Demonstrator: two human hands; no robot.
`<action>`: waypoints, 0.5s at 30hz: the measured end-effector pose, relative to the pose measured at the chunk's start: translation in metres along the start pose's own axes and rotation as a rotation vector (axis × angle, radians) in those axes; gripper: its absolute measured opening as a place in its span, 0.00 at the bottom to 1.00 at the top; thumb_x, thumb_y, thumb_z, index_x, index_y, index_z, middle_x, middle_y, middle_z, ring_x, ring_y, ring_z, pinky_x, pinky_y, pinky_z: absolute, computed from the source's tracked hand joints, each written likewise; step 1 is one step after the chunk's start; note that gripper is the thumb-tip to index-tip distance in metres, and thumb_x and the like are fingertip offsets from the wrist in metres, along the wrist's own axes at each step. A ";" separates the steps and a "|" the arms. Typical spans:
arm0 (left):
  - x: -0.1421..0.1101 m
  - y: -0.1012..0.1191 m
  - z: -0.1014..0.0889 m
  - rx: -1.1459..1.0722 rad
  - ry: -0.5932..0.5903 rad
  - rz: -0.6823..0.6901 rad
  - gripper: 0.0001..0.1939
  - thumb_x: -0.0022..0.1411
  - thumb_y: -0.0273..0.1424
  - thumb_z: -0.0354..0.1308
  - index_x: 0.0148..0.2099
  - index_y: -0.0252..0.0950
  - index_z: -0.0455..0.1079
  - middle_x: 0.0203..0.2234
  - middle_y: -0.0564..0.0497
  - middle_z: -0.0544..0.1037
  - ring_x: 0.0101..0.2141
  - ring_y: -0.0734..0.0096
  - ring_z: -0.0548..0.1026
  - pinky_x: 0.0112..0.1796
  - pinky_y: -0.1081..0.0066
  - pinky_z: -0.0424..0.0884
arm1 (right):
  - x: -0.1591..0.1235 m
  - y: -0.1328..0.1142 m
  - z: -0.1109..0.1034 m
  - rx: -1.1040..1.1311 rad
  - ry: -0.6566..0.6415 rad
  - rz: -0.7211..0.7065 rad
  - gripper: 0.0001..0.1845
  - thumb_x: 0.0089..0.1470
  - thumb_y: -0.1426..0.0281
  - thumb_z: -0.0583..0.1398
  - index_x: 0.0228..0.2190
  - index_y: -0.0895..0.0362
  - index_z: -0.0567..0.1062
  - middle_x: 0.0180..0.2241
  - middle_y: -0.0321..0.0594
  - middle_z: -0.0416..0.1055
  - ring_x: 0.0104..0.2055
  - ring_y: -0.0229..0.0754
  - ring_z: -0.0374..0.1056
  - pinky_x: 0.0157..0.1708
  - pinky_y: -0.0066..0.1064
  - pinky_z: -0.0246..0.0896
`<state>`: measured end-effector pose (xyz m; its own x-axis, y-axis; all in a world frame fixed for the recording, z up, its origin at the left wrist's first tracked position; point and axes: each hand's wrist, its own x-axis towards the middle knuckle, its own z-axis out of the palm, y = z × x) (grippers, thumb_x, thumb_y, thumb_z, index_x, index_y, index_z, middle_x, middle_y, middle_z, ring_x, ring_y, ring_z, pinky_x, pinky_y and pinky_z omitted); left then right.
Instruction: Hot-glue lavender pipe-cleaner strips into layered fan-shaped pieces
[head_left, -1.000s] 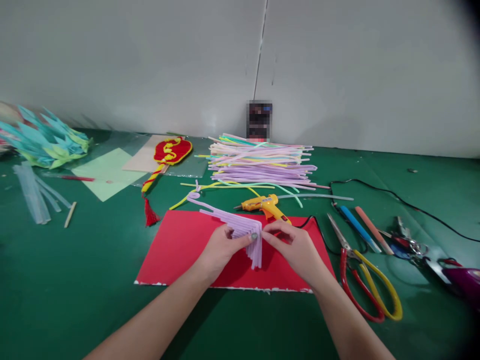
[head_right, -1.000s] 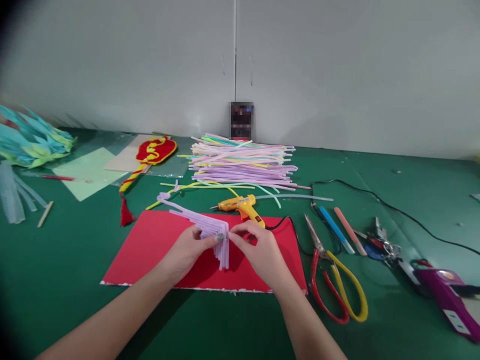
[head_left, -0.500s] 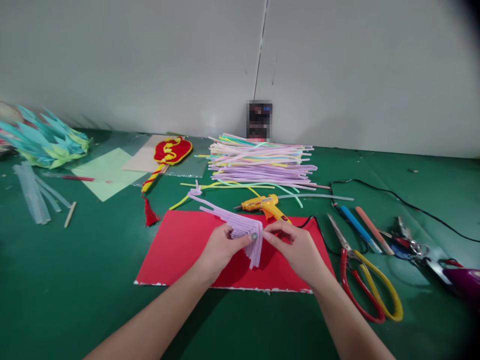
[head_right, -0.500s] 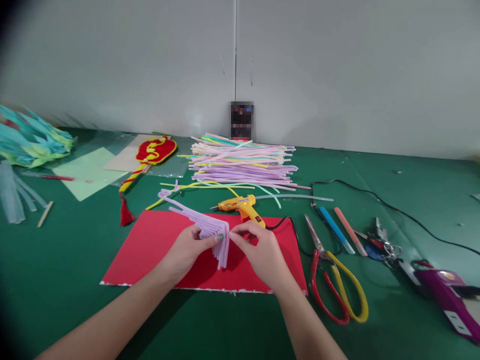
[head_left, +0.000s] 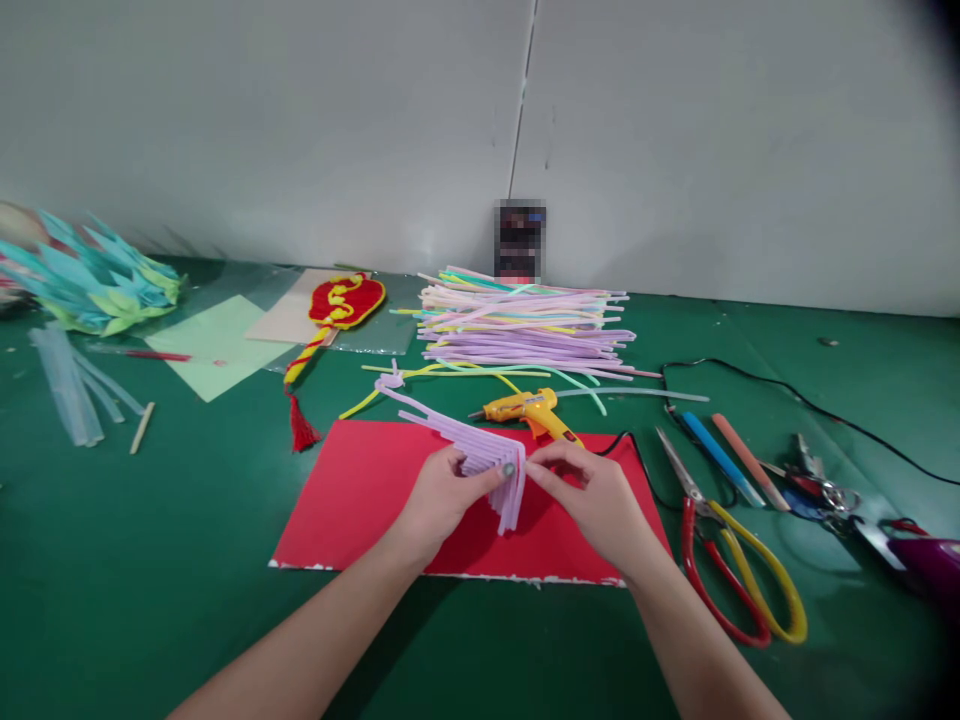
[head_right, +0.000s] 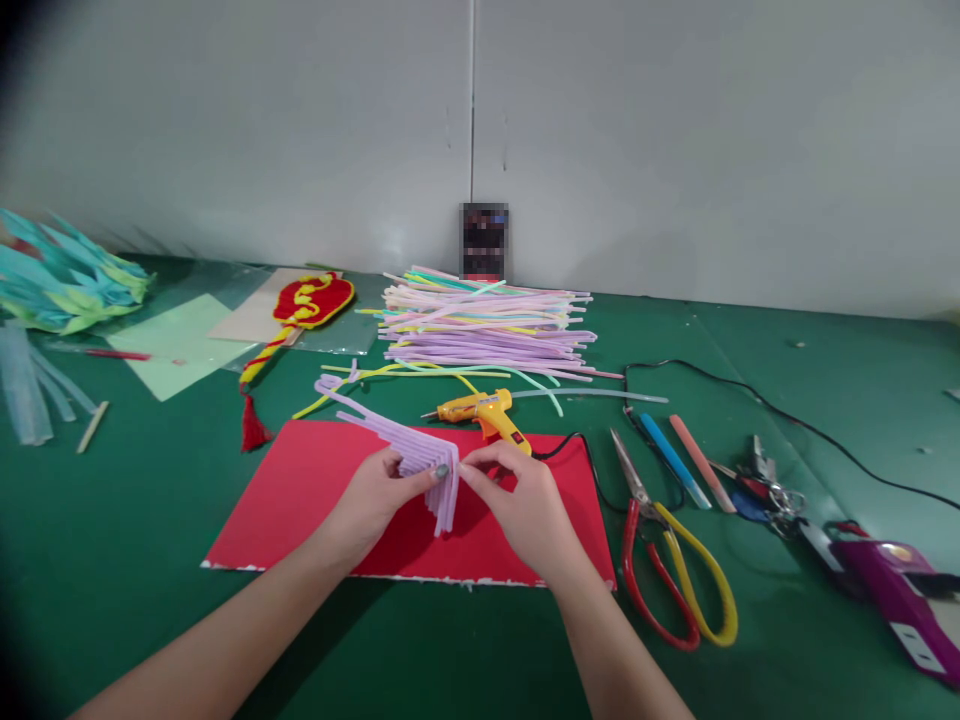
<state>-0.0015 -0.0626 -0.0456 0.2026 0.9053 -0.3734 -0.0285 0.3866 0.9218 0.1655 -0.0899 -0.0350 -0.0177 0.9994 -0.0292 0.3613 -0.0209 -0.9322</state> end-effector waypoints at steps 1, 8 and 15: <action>0.000 0.000 0.000 0.004 0.003 -0.002 0.15 0.43 0.36 0.66 0.33 0.32 0.74 0.30 0.48 0.79 0.33 0.64 0.75 0.33 0.70 0.68 | 0.000 0.000 0.000 0.000 0.000 -0.001 0.08 0.50 0.63 0.59 0.30 0.54 0.74 0.32 0.39 0.74 0.37 0.41 0.68 0.37 0.32 0.63; 0.000 0.001 -0.001 0.019 -0.012 0.000 0.15 0.43 0.36 0.65 0.34 0.32 0.73 0.30 0.48 0.79 0.33 0.64 0.75 0.33 0.70 0.68 | 0.000 0.001 0.001 -0.001 0.003 0.006 0.08 0.50 0.64 0.59 0.30 0.55 0.74 0.31 0.38 0.74 0.36 0.41 0.68 0.37 0.32 0.63; 0.000 0.001 -0.001 0.023 -0.012 0.008 0.15 0.44 0.35 0.65 0.34 0.32 0.73 0.31 0.47 0.79 0.33 0.64 0.75 0.33 0.70 0.69 | 0.000 0.002 0.002 -0.002 0.008 -0.005 0.08 0.50 0.63 0.59 0.30 0.55 0.74 0.31 0.39 0.74 0.36 0.42 0.68 0.37 0.33 0.63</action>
<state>-0.0023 -0.0625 -0.0446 0.2140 0.9060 -0.3651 -0.0075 0.3753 0.9269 0.1640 -0.0900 -0.0373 -0.0117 0.9997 -0.0215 0.3629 -0.0158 -0.9317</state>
